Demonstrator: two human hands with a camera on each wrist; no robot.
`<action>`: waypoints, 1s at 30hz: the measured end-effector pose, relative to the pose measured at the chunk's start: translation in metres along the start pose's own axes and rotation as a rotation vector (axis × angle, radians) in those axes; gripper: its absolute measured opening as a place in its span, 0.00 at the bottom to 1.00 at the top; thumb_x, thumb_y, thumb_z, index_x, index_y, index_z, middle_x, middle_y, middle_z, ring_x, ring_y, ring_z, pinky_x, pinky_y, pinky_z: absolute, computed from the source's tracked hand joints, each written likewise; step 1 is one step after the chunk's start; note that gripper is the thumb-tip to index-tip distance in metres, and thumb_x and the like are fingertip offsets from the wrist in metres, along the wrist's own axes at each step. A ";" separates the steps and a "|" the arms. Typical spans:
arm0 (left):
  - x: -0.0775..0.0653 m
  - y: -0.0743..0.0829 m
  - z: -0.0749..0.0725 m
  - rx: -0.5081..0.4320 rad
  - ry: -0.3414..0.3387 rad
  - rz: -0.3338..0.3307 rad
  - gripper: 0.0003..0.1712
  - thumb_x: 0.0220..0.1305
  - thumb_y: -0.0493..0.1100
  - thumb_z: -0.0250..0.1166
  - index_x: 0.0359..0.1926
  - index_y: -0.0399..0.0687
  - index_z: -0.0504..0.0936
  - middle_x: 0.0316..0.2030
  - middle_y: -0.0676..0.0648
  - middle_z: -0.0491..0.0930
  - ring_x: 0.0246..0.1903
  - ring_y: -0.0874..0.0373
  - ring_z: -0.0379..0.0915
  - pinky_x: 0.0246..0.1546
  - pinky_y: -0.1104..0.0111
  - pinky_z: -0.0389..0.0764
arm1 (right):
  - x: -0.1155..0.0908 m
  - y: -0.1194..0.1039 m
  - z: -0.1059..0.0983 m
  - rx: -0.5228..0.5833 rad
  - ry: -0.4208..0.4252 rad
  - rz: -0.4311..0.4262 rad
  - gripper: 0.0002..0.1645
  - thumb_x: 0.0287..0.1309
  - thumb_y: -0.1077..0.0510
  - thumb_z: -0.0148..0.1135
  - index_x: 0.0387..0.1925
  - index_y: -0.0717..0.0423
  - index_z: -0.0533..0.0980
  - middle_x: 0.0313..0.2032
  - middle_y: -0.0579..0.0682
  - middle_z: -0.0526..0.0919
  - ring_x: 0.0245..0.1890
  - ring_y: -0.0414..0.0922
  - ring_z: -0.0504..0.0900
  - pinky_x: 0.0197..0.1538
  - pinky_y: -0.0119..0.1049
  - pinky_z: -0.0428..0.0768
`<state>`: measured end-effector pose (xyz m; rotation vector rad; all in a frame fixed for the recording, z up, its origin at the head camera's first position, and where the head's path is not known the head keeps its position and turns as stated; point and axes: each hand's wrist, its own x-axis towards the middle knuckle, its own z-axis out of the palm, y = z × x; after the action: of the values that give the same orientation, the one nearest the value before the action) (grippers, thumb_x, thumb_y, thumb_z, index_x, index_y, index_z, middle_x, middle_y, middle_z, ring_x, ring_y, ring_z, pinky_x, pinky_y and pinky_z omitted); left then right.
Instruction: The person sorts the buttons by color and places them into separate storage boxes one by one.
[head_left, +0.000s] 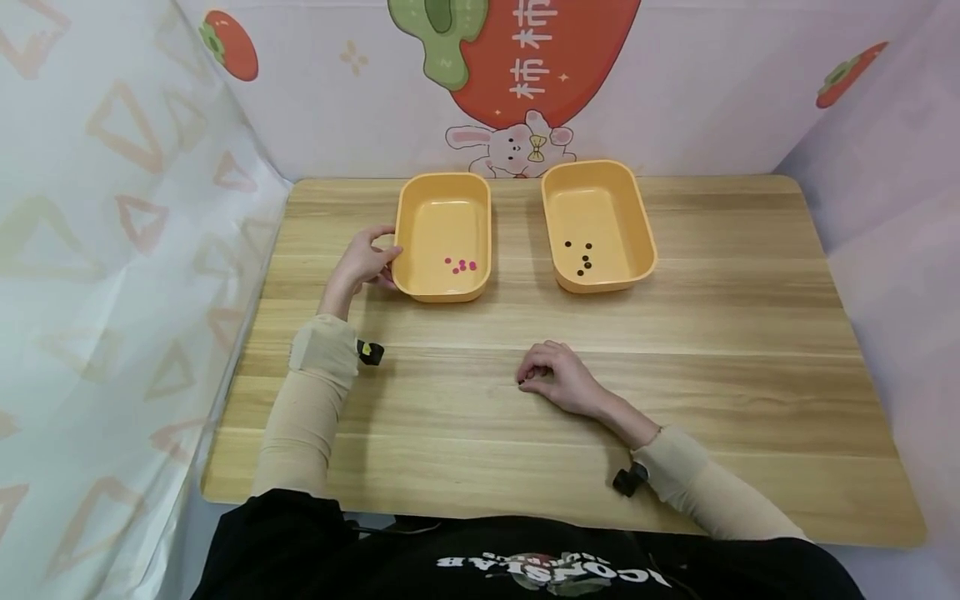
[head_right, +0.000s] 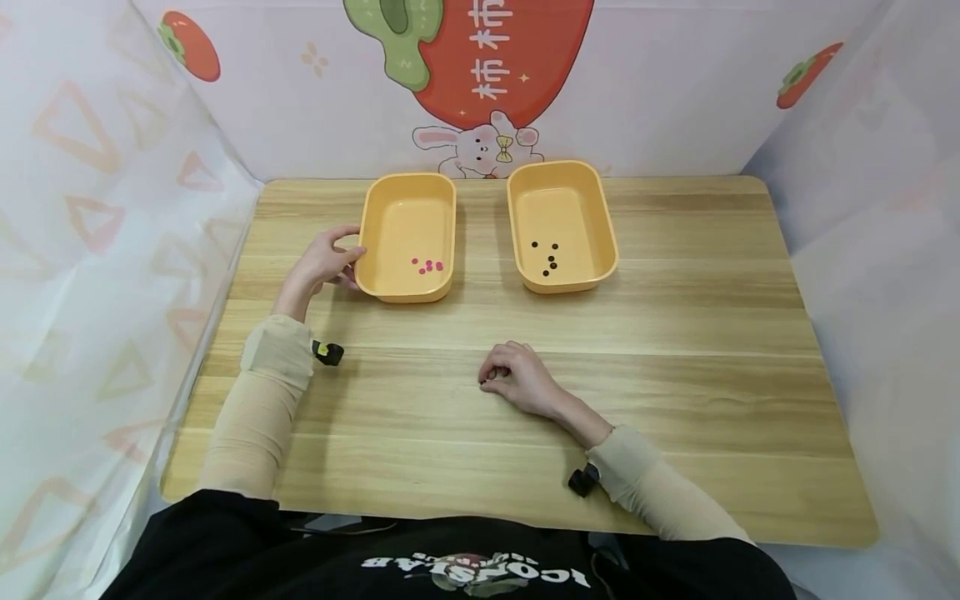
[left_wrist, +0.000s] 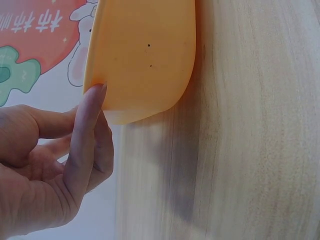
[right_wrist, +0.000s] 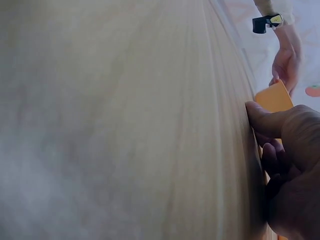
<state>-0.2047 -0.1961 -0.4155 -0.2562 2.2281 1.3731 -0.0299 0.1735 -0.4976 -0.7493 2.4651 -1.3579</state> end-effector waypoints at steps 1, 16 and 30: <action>0.000 0.000 0.000 -0.002 0.000 -0.001 0.36 0.86 0.43 0.59 0.87 0.47 0.59 0.31 0.43 0.84 0.17 0.62 0.81 0.25 0.65 0.94 | 0.000 0.000 0.000 -0.002 0.002 -0.001 0.10 0.59 0.64 0.82 0.35 0.49 0.87 0.36 0.42 0.90 0.41 0.40 0.79 0.53 0.38 0.73; -0.001 0.000 0.001 0.011 0.003 0.012 0.35 0.86 0.42 0.58 0.86 0.45 0.60 0.30 0.43 0.85 0.18 0.62 0.82 0.27 0.63 0.95 | -0.002 0.000 -0.007 0.317 0.121 0.153 0.05 0.68 0.69 0.74 0.44 0.65 0.88 0.36 0.60 0.91 0.33 0.34 0.83 0.35 0.24 0.81; 0.002 -0.001 -0.001 0.003 -0.008 0.005 0.36 0.86 0.42 0.58 0.87 0.47 0.60 0.29 0.45 0.84 0.19 0.62 0.82 0.27 0.63 0.95 | -0.004 0.005 -0.046 0.370 0.226 0.218 0.12 0.63 0.72 0.76 0.48 0.71 0.87 0.42 0.65 0.93 0.34 0.33 0.86 0.37 0.23 0.85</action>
<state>-0.2061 -0.1971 -0.4172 -0.2445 2.2258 1.3706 -0.0478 0.2106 -0.4768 -0.2480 2.2634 -1.8185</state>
